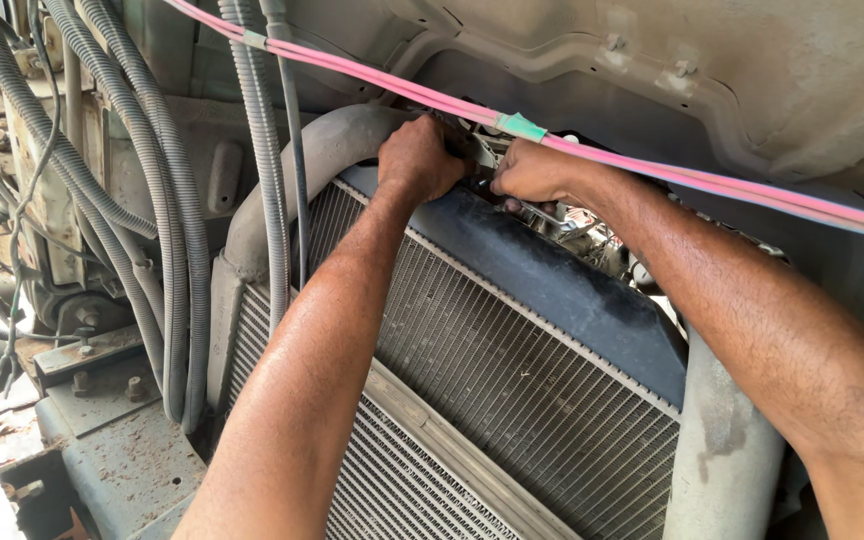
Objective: The person uses a wrench to tighten bolts on a component located above the radiator in a vehicle's engine bay. Another person is visible nearby, also working on the engine.
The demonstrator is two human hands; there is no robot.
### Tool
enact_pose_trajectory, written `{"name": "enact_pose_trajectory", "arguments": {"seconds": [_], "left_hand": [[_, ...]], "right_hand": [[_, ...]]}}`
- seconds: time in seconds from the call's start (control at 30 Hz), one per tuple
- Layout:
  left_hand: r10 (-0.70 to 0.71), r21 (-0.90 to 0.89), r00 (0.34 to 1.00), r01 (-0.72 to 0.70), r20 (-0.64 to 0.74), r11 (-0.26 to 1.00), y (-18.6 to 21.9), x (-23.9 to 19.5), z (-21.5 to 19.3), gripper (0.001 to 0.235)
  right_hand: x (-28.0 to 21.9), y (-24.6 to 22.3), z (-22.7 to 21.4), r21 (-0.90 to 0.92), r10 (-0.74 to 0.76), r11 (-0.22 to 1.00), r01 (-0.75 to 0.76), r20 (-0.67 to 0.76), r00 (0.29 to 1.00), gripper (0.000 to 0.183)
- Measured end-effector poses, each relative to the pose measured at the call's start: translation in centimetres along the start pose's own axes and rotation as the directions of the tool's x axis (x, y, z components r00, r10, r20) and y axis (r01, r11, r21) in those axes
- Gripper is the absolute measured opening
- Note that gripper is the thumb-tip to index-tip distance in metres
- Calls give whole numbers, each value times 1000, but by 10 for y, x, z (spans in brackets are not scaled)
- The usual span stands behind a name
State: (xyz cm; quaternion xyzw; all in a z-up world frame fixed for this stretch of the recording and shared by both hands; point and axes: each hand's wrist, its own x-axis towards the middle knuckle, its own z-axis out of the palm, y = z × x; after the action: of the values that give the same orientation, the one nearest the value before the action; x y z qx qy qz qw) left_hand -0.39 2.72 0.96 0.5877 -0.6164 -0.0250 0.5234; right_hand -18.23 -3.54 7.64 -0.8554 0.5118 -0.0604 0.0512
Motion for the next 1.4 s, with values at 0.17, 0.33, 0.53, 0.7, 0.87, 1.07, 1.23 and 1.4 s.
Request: {"name": "enact_pose_trajectory", "arguments": {"seconds": [0.17, 0.33, 0.53, 0.7, 0.87, 1.07, 1.23, 1.4], "left_hand": [[5, -4, 1000, -5, -10, 1000, 0, 0, -1, 41], [-7, 10, 1000, 7, -18, 1000, -1, 0, 1, 39], [-8, -4, 999, 8, -36, 1000, -1, 0, 2, 42], [-10, 11, 1000, 10, -19, 1000, -2, 3, 3, 43], [-1, 21, 999, 2, -32, 1000, -6, 7, 6, 42], [19, 31, 999, -18, -42, 999, -9, 13, 10, 42], [56, 19, 995, -55, -84, 998, -18, 20, 21, 38], [56, 55, 993, -50, -107, 997, -22, 23, 25, 42]], "right_hand": [[-1, -2, 0, 40, -30, 999, 31, -12, 999, 16], [-5, -8, 3, 170, 20, 985, -17, -18, 1000, 23], [1, -5, 6, 252, 96, 964, -87, -22, 995, 17], [4, -1, 5, 109, -19, 994, 23, -30, 999, 19], [-5, 0, -10, 185, -6, 983, -19, 137, 991, 18], [1, 5, -16, 78, -23, 997, 6, 221, 975, 18], [-1, 23, 2, -830, -272, 538, 146, -7, 962, 15], [-11, 26, 9, -711, -246, 697, 90, -119, 962, 21]]}}
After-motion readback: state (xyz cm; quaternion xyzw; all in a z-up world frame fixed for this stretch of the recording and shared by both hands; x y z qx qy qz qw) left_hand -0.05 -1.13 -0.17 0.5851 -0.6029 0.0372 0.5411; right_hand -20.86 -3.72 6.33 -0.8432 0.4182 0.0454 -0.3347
